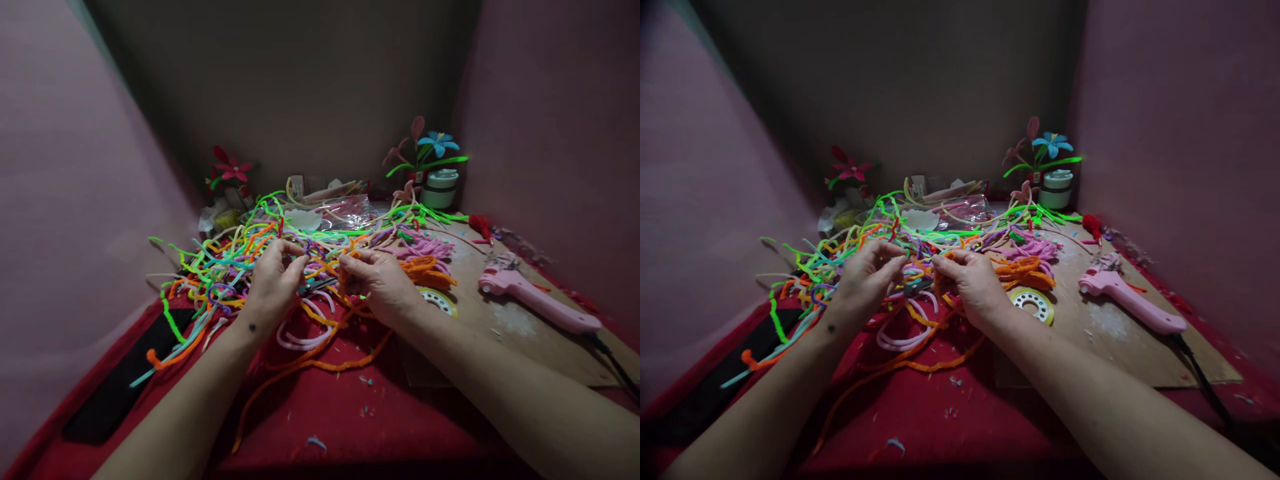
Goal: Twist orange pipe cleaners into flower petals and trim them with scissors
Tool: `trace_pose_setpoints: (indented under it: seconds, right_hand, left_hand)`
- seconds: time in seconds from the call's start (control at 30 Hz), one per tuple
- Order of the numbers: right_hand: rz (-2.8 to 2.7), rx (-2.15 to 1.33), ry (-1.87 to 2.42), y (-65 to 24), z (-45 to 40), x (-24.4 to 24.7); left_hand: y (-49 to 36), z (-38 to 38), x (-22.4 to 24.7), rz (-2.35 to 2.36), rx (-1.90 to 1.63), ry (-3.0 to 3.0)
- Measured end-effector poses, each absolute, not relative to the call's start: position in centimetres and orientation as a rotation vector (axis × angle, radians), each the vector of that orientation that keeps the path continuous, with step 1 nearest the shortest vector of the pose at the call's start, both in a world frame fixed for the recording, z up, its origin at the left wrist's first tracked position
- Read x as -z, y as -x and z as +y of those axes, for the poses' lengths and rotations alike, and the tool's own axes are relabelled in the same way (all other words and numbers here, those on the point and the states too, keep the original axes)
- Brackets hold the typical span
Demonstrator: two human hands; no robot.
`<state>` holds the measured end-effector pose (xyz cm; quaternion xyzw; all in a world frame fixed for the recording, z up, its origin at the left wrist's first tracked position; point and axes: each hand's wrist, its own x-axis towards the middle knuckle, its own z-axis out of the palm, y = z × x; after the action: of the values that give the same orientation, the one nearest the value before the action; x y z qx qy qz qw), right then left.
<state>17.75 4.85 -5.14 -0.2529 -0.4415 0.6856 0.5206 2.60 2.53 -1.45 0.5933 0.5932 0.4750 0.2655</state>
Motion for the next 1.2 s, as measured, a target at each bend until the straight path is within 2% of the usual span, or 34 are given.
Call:
trace_pose_setpoints:
  seconds: [0.07,0.23,0.5,0.8,1.03,1.2]
  right_hand:
    - [-1.074,-1.625,0.640,-17.7,4.5,4.8]
    - [-1.032,-1.702,0.650,-17.4,3.9,4.7]
    - [-1.077,-1.618,0.706,-17.7,4.4,5.0]
    - [-1.184,-1.414,0.719,-17.6,4.1,5.0]
    - [-1.178,-1.559,0.617,-17.6,3.8,4.5]
    - [-1.258,-1.537,0.697,-17.5,3.7,4.7]
  left_hand:
    - [-3.2,1.9,1.6,1.528,-1.412,-1.715]
    - [-4.6,1.0,2.4,1.320,-1.061,-1.740]
    - [-4.2,1.7,2.4,1.430,-0.972,-1.731]
    - [-4.8,1.1,2.3,1.566,-0.956,-2.061]
    - [-4.7,0.8,1.7,1.346,-1.023,-1.638]
    - [-4.6,1.0,1.9,1.286,-1.097,-1.587]
